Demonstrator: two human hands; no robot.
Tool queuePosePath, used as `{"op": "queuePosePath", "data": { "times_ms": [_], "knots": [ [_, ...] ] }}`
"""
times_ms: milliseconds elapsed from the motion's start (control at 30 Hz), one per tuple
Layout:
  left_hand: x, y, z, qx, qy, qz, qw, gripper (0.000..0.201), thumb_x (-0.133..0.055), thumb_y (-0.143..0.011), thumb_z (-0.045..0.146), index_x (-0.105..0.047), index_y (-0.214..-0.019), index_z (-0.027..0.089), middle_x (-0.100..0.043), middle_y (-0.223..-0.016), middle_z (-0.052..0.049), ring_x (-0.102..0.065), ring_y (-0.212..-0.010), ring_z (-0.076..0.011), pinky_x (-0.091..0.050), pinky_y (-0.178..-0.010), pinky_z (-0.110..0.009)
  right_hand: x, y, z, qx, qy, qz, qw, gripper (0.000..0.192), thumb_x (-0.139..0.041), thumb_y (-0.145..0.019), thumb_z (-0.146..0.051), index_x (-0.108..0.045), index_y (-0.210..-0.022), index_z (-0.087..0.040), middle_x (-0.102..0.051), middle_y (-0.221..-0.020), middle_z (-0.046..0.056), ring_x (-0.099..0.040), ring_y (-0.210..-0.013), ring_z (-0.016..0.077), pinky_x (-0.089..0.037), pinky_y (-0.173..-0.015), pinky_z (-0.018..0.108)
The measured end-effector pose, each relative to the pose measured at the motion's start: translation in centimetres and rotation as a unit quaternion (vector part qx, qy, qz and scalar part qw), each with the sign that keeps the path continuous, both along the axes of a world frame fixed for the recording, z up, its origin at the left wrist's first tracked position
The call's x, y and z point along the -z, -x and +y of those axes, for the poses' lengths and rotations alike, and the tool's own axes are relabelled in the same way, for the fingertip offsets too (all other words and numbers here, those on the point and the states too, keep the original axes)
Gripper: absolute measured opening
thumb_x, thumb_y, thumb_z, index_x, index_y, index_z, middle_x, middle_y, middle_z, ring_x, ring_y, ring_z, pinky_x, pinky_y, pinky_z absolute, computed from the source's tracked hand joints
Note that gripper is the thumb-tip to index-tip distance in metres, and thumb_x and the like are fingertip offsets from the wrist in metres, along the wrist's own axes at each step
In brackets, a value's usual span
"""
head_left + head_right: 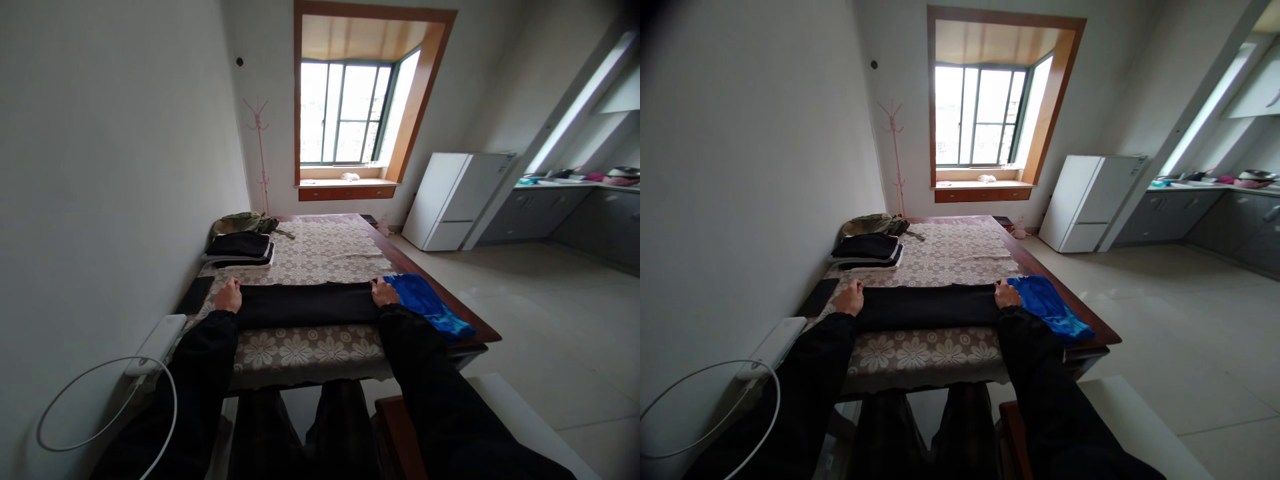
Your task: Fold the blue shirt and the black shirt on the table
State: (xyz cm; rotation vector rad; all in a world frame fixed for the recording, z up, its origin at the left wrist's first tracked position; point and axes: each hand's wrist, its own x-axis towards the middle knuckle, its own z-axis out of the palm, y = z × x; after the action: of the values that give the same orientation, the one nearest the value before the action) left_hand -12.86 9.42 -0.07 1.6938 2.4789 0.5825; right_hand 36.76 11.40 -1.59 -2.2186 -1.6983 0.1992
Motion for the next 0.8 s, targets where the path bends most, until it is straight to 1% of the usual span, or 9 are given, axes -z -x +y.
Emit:
{"op": "queuePosePath", "data": {
  "times_ms": [100,267,400,500,600,700,767,800],
  "knots": [
    [0.0,0.1,-0.1,-0.002,0.000,0.001,1.000,0.030,-0.039,-0.103,0.030,-0.064,-0.115,0.021,-0.074,-0.113,-0.018,-0.069,-0.105,-0.0316,-0.049,-0.078,-0.036,-0.1,0.1,-0.1,0.019,-0.001,0.008,1.000,0.052,-0.027,-0.105,-0.039,-0.057,-0.140,-0.016,-0.072,-0.115,0.023,-0.068,-0.109,0.0381,-0.050,-0.089,0.052],
    [0.0,0.4,-0.2,0.002,0.001,0.002,1.000,0.027,-0.041,-0.102,0.030,-0.065,-0.112,0.021,-0.073,-0.116,-0.017,-0.069,-0.105,-0.0306,-0.049,-0.079,-0.036,-0.3,0.1,0.1,0.019,0.013,0.004,1.000,0.048,-0.031,-0.105,-0.040,-0.060,-0.136,-0.017,-0.071,-0.118,0.021,-0.066,-0.112,0.0364,-0.049,-0.093,0.051],
    [0.0,0.6,-0.2,0.001,0.001,0.003,1.000,0.027,-0.043,-0.102,0.032,-0.066,-0.110,0.021,-0.073,-0.115,-0.016,-0.069,-0.104,-0.0297,-0.049,-0.079,-0.035,-0.2,0.0,0.0,0.024,0.019,-0.020,0.999,0.044,-0.035,-0.105,-0.043,-0.063,-0.131,-0.020,-0.072,-0.119,0.018,-0.066,-0.114,0.0332,-0.049,-0.094,0.046],
    [-0.1,0.6,-0.3,0.007,-0.002,0.006,1.000,0.024,-0.047,-0.100,0.033,-0.067,-0.107,0.021,-0.074,-0.112,-0.014,-0.068,-0.104,-0.0282,-0.049,-0.078,-0.033,-0.2,0.1,-0.2,0.029,0.019,-0.027,0.999,0.042,-0.037,-0.104,-0.043,-0.065,-0.126,-0.020,-0.070,-0.123,0.017,-0.065,-0.115,0.0314,-0.049,-0.094,0.042],
    [-0.4,0.7,-0.6,0.019,-0.014,0.018,1.000,0.020,-0.053,-0.099,0.032,-0.068,-0.102,0.020,-0.072,-0.113,-0.014,-0.068,-0.103,-0.0274,-0.050,-0.079,-0.032,-0.4,0.1,-0.3,0.029,0.017,-0.031,0.999,0.040,-0.039,-0.104,-0.040,-0.065,-0.126,-0.020,-0.068,-0.127,0.016,-0.066,-0.114,0.0298,-0.049,-0.093,0.040],
    [-1.0,0.6,-1.1,0.040,-0.036,0.036,0.998,0.022,-0.052,-0.099,0.027,-0.069,-0.105,0.015,-0.067,-0.122,-0.015,-0.065,-0.111,-0.0279,-0.050,-0.087,-0.033,-0.8,-0.1,-0.5,0.020,0.013,-0.035,0.999,0.038,-0.041,-0.103,-0.036,-0.063,-0.130,-0.020,-0.067,-0.127,0.016,-0.065,-0.113,0.0296,-0.049,-0.093,0.040],
    [-1.4,-0.2,-1.5,0.061,-0.055,0.047,0.996,0.025,-0.051,-0.099,0.024,-0.068,-0.114,0.014,-0.063,-0.131,-0.015,-0.060,-0.122,-0.0287,-0.048,-0.097,-0.035,-1.3,0.4,-0.7,-0.005,-0.010,-0.049,0.999,0.039,-0.043,-0.102,-0.029,-0.060,-0.135,-0.020,-0.062,-0.137,0.016,-0.059,-0.123,0.0314,-0.046,-0.098,0.042],
    [-1.6,-0.9,-1.8,0.083,-0.067,0.052,0.993,0.026,-0.051,-0.098,0.024,-0.067,-0.118,0.015,-0.062,-0.135,-0.014,-0.058,-0.126,-0.0288,-0.046,-0.102,-0.036,-1.5,1.0,-0.8,-0.034,-0.036,-0.063,0.997,0.041,-0.043,-0.101,-0.025,-0.058,-0.138,-0.019,-0.058,-0.143,0.016,-0.053,-0.130,0.0322,-0.044,-0.103,0.044]
  ]
}}
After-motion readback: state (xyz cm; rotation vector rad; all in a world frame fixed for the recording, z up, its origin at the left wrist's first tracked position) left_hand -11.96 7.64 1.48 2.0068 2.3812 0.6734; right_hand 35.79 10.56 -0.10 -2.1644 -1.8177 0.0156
